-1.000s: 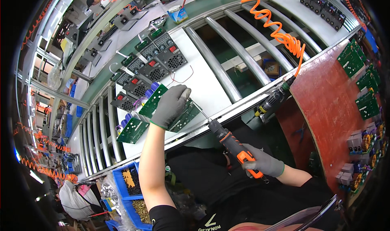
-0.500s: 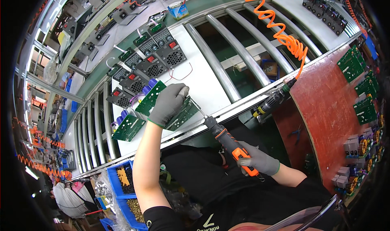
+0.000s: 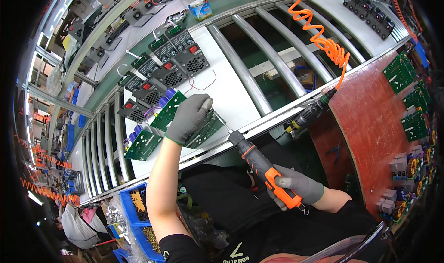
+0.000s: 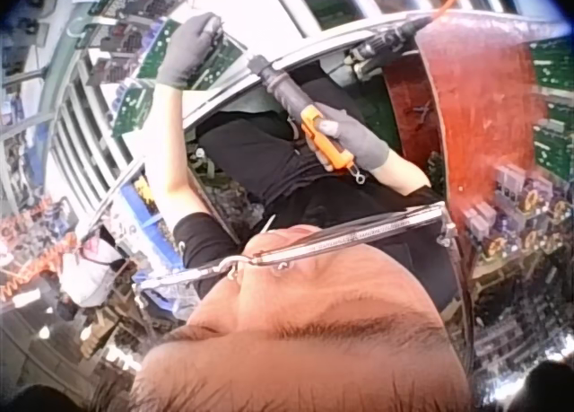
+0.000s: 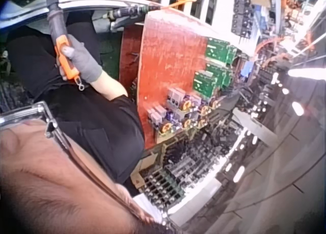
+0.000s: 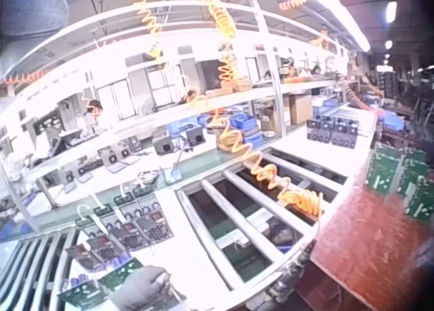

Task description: The person assembles electronic circuit boards by hand, securing them with screws using an electric screwdriver and a manual screwdriver, then tests them with power supplies.

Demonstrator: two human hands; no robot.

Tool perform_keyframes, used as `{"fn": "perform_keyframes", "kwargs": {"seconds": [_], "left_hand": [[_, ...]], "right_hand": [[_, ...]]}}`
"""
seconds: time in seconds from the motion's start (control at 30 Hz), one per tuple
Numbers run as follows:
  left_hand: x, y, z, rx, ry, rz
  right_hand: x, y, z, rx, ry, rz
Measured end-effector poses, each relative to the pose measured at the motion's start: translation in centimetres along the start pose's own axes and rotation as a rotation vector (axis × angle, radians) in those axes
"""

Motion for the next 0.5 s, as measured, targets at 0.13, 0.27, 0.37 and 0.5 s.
{"fn": "perform_keyframes", "kwargs": {"seconds": [0.13, 0.27, 0.37, 0.5], "left_hand": [[-0.14, 0.0, -0.16, -0.008, -0.005, 0.004], [-0.04, 0.19, 0.07, -0.009, 0.005, 0.013], [0.13, 0.29, -0.03, 0.042, 0.071, -0.004], [-0.01, 0.34, -0.55, 0.113, 0.113, -0.068]], "right_hand": [[-0.91, -0.03, -0.38, -0.006, 0.049, 0.027], [-0.92, 0.05, -0.42, -0.013, 0.082, 0.025], [-0.76, -0.04, -0.42, 0.0, 0.088, 0.013], [-0.48, -0.38, -0.19, 0.002, 0.11, 0.026]]}}
Point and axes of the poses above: each hand's wrist, its own y-axis away from the middle knuckle, its own x-axis out of the back of the hand, z = x × y, the point moved 8 cm from there along -y, towards the middle knuckle, and after that the axes turned 5 degrees about -y, right-handed, at the moved point
